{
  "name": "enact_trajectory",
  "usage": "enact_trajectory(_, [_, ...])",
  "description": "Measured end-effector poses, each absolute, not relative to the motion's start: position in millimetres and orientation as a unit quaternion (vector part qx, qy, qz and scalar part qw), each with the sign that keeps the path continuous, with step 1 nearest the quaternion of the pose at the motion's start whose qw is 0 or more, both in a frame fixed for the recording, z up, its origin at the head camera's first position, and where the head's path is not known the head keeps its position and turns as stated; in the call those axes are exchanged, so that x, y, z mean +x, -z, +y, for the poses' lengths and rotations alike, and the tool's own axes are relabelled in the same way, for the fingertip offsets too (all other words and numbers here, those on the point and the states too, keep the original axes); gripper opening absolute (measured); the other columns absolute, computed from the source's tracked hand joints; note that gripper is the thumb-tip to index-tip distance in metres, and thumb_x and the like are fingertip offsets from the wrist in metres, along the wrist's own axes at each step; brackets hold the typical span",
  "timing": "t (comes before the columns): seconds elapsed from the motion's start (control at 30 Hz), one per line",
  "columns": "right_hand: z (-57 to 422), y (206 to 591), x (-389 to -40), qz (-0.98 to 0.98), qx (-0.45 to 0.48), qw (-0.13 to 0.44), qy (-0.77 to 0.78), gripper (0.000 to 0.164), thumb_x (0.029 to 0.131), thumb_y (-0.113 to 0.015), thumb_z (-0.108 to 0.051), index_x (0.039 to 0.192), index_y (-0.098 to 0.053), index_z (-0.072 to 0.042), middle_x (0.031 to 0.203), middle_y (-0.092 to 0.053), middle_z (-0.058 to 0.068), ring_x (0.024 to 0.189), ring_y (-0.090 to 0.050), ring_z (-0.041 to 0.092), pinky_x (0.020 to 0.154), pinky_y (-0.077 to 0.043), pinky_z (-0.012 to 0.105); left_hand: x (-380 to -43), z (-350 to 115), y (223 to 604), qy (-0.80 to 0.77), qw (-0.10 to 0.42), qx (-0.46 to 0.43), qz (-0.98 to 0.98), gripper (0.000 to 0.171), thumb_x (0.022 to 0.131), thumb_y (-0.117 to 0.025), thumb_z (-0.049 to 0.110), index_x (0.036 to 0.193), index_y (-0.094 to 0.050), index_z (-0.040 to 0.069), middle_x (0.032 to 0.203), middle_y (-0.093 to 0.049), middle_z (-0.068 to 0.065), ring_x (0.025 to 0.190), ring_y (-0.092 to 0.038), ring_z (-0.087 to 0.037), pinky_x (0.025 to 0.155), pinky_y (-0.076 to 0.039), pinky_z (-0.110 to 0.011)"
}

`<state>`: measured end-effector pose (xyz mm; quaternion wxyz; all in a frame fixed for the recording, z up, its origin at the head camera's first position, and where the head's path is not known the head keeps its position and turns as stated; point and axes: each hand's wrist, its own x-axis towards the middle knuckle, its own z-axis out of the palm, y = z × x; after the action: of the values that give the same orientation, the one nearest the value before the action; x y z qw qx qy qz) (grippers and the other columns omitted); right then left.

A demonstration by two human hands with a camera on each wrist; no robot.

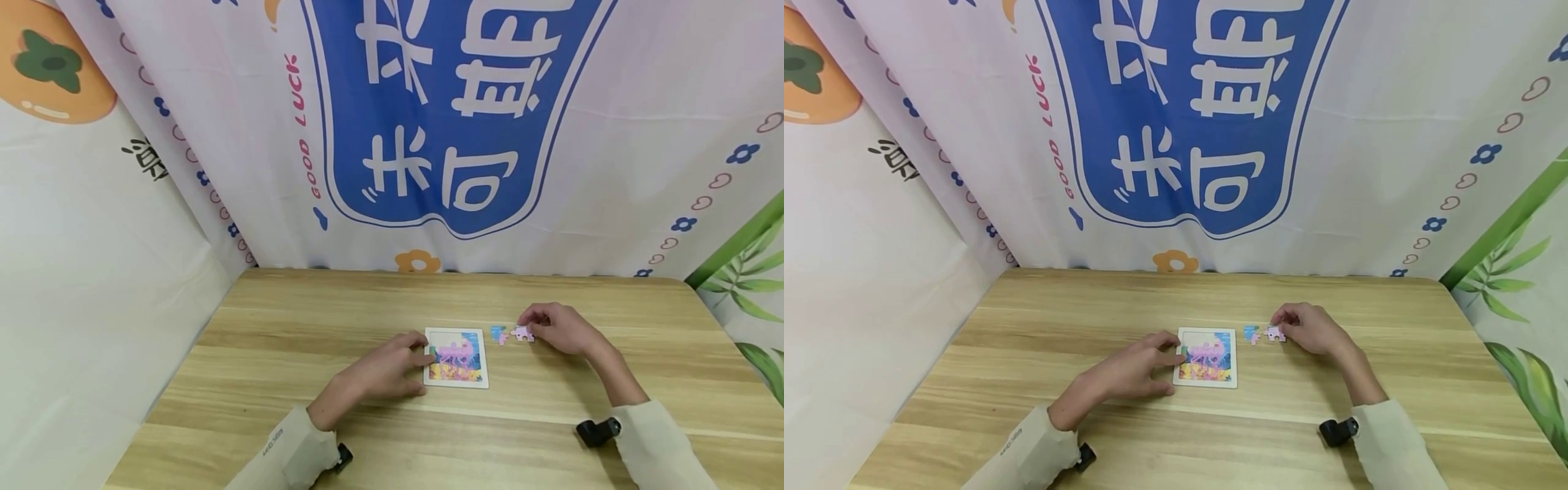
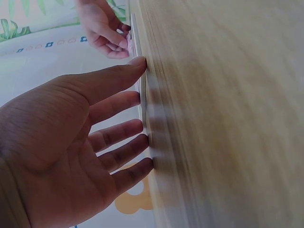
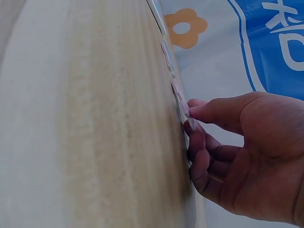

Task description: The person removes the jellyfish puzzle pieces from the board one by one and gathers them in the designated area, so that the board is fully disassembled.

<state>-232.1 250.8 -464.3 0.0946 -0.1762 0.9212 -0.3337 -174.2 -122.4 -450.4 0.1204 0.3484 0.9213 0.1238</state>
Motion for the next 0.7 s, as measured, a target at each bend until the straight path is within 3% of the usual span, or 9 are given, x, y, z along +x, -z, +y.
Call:
enact_trajectory(0.3, [249.5, 463.8, -231.4, 0.919, -0.179, 0.102, 0.336, 0.015, 0.098, -0.073, -0.005, 0.113, -0.075, -0.003, 0.099, -0.070, 0.006, 0.089, -0.057, 0.017, 0.074, -0.049, 0.025, -175.5, -122.7, 451.1, -0.125, 0.121, 0.350, 0.920, 0.058, 0.097, -0.082, 0.035, 0.149, -0.065, 0.015, 0.159, -0.053, -0.011, 0.146, -0.053, -0.027, 0.122, -0.049, -0.041])
enact_trajectory(0.7, [249.4, 462.6, -229.2, 0.921, -0.177, 0.103, 0.331, 0.014, 0.097, -0.073, -0.003, 0.112, -0.074, -0.002, 0.098, -0.069, 0.007, 0.088, -0.056, 0.018, 0.073, -0.048, 0.025, -175.8, -122.4, 452.0, -0.128, 0.122, 0.350, 0.920, 0.058, 0.097, -0.083, 0.034, 0.149, -0.065, 0.014, 0.158, -0.053, -0.011, 0.145, -0.053, -0.027, 0.120, -0.050, -0.041])
